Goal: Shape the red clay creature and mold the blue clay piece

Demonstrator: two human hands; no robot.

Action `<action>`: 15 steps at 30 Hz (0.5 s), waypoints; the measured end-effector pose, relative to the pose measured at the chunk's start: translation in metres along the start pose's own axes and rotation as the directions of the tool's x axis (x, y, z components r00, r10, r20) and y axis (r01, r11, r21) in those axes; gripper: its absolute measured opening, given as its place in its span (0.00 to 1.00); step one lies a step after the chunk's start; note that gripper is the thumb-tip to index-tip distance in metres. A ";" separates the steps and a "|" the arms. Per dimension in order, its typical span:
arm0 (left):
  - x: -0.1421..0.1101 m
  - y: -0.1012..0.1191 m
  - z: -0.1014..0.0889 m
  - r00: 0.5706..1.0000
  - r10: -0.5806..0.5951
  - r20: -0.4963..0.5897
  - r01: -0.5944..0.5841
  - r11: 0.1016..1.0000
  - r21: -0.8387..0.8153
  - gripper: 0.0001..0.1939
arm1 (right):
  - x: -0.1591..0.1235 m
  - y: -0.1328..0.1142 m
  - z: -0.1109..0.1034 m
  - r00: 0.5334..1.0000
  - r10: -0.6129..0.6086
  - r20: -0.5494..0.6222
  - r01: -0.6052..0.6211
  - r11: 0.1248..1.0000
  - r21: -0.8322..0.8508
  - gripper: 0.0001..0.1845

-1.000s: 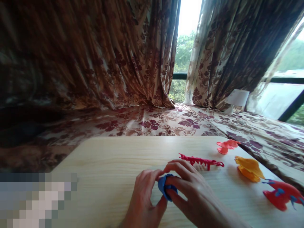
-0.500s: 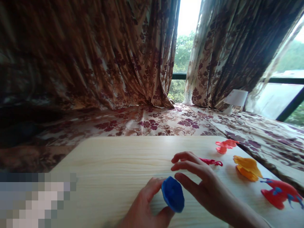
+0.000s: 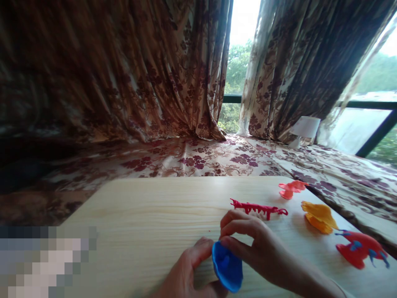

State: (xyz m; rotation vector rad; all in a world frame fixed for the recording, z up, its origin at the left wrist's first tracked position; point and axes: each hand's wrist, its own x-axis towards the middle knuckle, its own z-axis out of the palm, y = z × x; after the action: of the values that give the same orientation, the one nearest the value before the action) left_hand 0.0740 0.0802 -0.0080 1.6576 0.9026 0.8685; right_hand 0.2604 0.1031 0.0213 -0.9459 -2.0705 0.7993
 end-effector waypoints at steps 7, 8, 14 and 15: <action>0.001 0.002 0.000 1.000 0.005 0.014 -0.005 1.000 -0.002 0.11 | -0.001 0.002 0.000 0.999 -0.036 -0.020 0.036 0.999 0.032 0.08; 0.001 0.002 0.000 1.000 0.003 0.009 -0.003 1.000 -0.001 0.11 | -0.001 0.001 -0.001 0.999 -0.040 -0.017 0.041 0.998 0.038 0.07; -0.005 -0.009 0.000 1.000 0.017 -0.022 -0.017 0.999 -0.032 0.20 | 0.002 -0.003 0.005 0.999 -0.043 -0.025 0.044 0.999 0.029 0.08; -0.005 -0.009 -0.001 1.000 0.007 -0.005 -0.007 0.999 -0.033 0.21 | 0.002 -0.003 0.005 0.999 -0.046 -0.028 0.047 0.998 0.035 0.09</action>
State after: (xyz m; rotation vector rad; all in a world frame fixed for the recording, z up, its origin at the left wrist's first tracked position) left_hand 0.0696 0.0782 -0.0174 1.6316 0.8813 0.8881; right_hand 0.2547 0.1019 0.0213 -0.8810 -2.0411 0.7925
